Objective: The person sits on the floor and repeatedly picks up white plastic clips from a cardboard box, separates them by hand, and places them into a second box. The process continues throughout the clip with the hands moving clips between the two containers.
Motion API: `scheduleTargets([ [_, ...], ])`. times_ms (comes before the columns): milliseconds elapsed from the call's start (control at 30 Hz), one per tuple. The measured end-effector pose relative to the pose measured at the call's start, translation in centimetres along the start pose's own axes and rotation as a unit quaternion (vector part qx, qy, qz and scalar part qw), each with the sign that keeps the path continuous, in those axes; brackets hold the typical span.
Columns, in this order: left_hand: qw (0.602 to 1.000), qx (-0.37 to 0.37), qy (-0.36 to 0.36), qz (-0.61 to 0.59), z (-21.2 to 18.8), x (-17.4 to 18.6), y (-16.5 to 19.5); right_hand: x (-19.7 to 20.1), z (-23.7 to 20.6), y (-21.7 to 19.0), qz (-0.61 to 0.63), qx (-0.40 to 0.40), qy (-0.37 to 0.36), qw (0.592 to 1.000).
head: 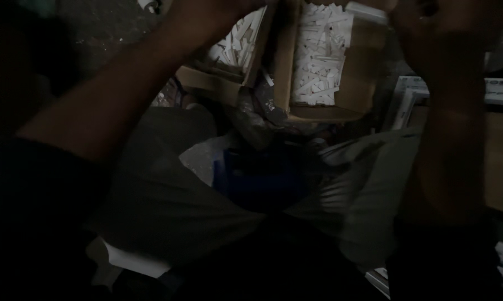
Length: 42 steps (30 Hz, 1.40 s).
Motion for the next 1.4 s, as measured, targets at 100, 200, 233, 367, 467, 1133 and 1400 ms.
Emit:
scheduleTargets([
  [100,0.981,0.002,-0.024,0.194,0.2,-0.2,-1.3,0.0,-1.2,0.3,0.176,0.002,0.121,0.977],
  [200,0.893,0.053,-0.170,0.412,1.3,-2.1,-3.4,0.1,-0.3,-0.1,0.282,0.025,0.094,0.954],
  [233,0.859,0.074,-0.219,0.457,1.7,-2.7,-4.2,0.3,0.1,-0.2,0.316,0.033,0.086,0.944],
  [367,0.775,0.103,-0.235,0.577,3.7,-4.4,-5.9,1.3,1.2,-0.6,0.374,-0.003,0.036,0.927],
  [467,0.716,0.111,-0.196,0.660,4.8,-5.6,-7.0,1.1,1.5,-0.5,0.401,-0.048,-0.011,0.915],
  [1133,0.530,0.097,-0.309,0.784,3.3,-7.7,-7.5,3.3,1.8,-0.2,0.434,-0.019,0.033,0.900],
  [1400,0.572,0.084,-0.330,0.746,3.5,-8.2,-8.5,2.1,0.8,0.6,0.453,-0.042,0.097,0.885],
])
Point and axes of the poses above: each hand's wrist, its own z-axis towards the middle knuckle, its own x-axis out of the back of the hand, y = z × x, the point moved 5 cm from there along z, towards the middle knuckle, and after that the axes turned 12 degrees about -y, right-handed, at the moved point
